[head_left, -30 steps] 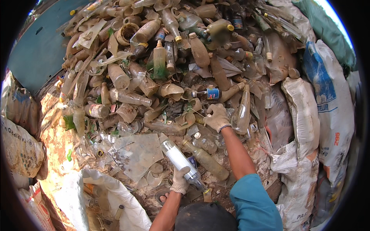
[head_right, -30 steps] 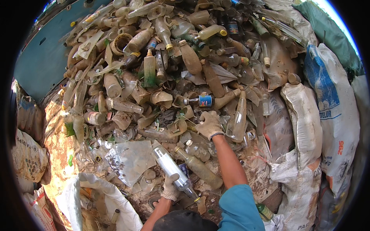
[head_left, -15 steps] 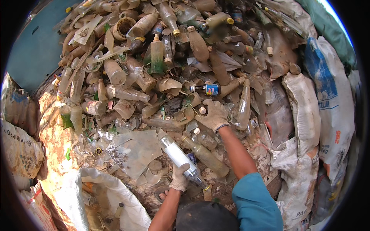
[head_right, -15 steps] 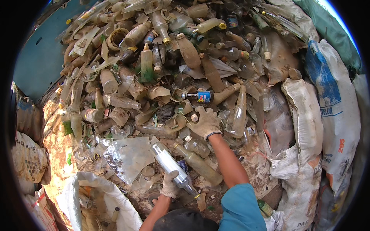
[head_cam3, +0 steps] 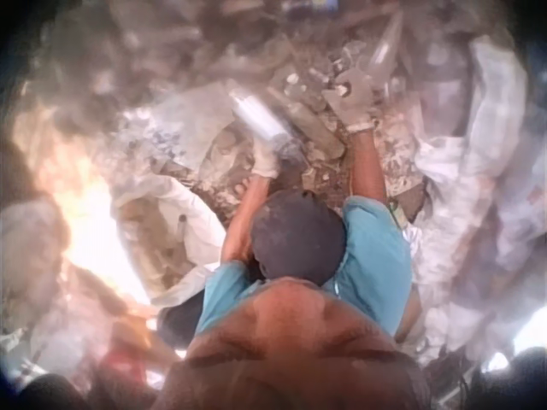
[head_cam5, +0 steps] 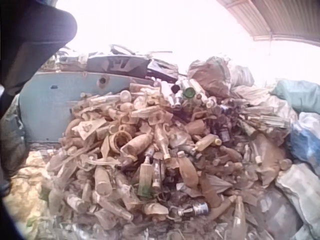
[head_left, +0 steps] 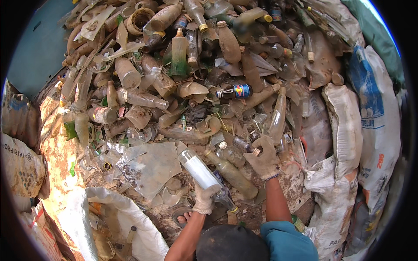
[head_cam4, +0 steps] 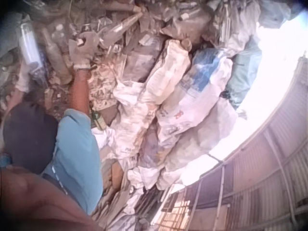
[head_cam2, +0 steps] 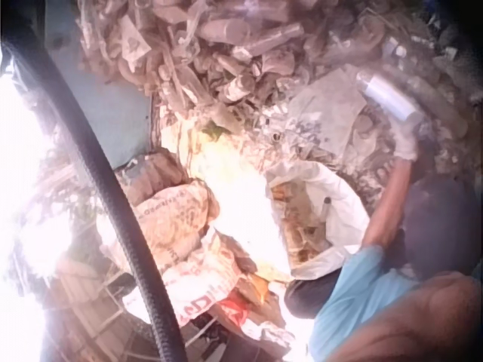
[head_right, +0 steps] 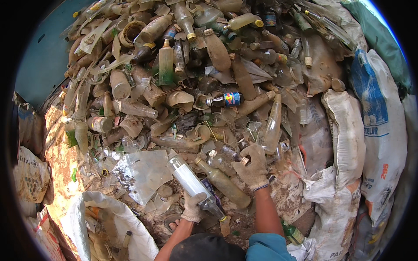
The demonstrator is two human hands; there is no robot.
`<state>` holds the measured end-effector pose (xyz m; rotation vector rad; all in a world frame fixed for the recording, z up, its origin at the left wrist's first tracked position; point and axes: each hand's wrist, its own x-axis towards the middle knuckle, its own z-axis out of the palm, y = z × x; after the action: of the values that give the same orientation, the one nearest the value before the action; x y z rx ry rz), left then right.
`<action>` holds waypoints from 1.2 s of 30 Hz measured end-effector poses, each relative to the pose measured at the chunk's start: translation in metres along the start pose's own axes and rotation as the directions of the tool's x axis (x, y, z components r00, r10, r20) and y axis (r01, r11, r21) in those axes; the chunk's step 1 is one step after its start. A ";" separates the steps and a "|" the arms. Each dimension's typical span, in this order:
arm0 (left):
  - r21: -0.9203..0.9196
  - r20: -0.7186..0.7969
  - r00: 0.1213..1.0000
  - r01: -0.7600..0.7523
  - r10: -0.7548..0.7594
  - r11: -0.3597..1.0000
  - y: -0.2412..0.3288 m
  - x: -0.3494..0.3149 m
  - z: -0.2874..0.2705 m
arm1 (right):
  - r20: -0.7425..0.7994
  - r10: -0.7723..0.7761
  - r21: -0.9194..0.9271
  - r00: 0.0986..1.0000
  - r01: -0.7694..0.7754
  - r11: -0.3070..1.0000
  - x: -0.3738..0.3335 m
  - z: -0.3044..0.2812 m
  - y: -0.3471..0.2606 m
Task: The person sorts plastic bottles from a large pile of debris, picking them up by hand and placing them into a white sack. The person repeatedly reaches into the pile, selects bottles, and deposits them into the sack.
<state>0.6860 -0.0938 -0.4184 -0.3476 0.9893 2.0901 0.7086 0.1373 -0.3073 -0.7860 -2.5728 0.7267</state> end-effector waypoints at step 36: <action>0.698 0.412 0.910 -0.344 0.040 0.628 0.244 -0.033 0.010 | 0.593 -0.152 0.771 0.791 -0.504 0.388 0.017 0.072 -0.128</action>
<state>0.5257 -0.1996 -0.2646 0.5969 1.6090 1.6099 0.6092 0.0295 -0.2895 -0.4608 -1.8691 2.5263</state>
